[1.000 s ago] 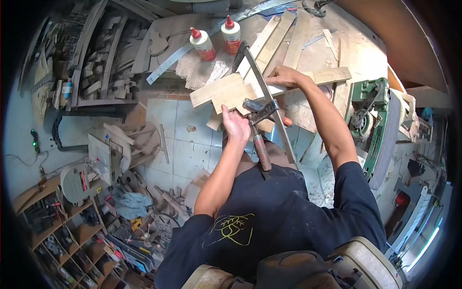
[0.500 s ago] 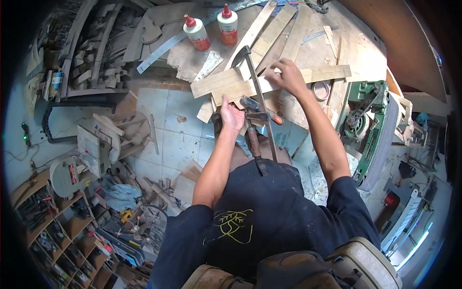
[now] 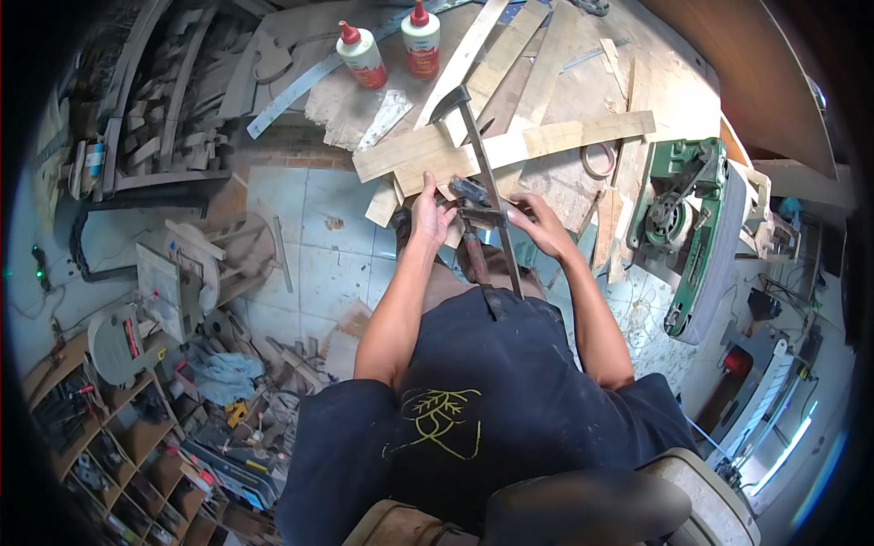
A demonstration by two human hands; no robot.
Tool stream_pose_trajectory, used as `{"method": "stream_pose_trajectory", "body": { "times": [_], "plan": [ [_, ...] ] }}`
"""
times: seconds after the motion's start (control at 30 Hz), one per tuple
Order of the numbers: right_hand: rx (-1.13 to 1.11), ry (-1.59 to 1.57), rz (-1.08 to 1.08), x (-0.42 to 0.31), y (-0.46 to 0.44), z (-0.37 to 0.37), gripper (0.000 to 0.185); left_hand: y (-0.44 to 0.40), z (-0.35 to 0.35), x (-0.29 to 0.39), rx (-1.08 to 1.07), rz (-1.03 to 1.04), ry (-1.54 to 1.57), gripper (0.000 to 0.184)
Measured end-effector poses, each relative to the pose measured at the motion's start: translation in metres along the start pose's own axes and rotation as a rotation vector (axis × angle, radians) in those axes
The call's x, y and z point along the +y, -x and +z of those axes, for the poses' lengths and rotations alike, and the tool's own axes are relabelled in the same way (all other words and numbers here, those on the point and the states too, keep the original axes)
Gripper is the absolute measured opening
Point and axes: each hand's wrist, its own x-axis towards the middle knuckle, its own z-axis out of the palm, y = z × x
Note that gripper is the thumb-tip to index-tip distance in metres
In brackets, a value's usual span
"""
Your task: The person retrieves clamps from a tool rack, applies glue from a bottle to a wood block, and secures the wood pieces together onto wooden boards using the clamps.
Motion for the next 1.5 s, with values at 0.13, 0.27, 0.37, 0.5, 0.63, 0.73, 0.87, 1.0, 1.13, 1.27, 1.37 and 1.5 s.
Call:
{"method": "stream_pose_trajectory", "body": {
  "times": [0.13,0.27,0.37,0.5,0.63,0.73,0.87,1.0,1.13,1.27,1.37,1.5],
  "plan": [
    [-0.165,0.465,0.046,-0.018,-0.026,0.005,0.062,0.009,0.008,0.005,-0.001,0.007,0.039,0.077],
    [-0.142,0.827,0.108,-0.018,-0.041,0.02,0.064,0.008,0.012,0.003,0.019,0.025,0.093,0.071],
    [-0.29,0.667,0.074,-0.007,-0.057,0.01,0.066,0.011,0.016,0.007,0.024,0.035,0.09,0.071],
    [-0.414,0.547,0.154,-0.021,-0.062,0.0,0.069,0.016,0.023,0.012,0.058,0.071,0.073,0.059],
    [-0.364,0.505,0.071,-0.019,-0.063,0.0,0.046,0.016,0.015,0.011,0.05,0.079,0.046,0.058],
    [-0.311,0.521,0.022,-0.02,-0.059,0.003,0.038,0.016,0.014,0.012,0.046,0.093,0.001,0.06],
    [-0.294,0.554,0.143,-0.026,-0.06,0.001,0.056,0.017,0.011,0.013,0.022,0.091,-0.009,0.068],
    [-0.202,0.429,0.298,-0.04,-0.057,-0.022,0.041,0.017,0.01,0.013,0.01,0.084,-0.004,0.073],
    [-0.263,0.414,0.363,-0.05,-0.057,-0.028,0.036,0.018,0.011,0.013,0.013,0.086,-0.006,0.072],
    [-0.241,0.419,0.286,-0.035,-0.058,-0.02,0.033,0.019,0.011,0.013,0.016,0.087,-0.013,0.071],
    [-0.226,0.4,0.264,-0.038,-0.054,-0.017,0.032,0.018,0.011,0.013,0.011,0.082,-0.019,0.071],
    [-0.199,0.357,0.296,-0.031,-0.056,-0.019,0.033,0.018,0.01,0.013,0.013,0.077,-0.011,0.07]
  ]
}}
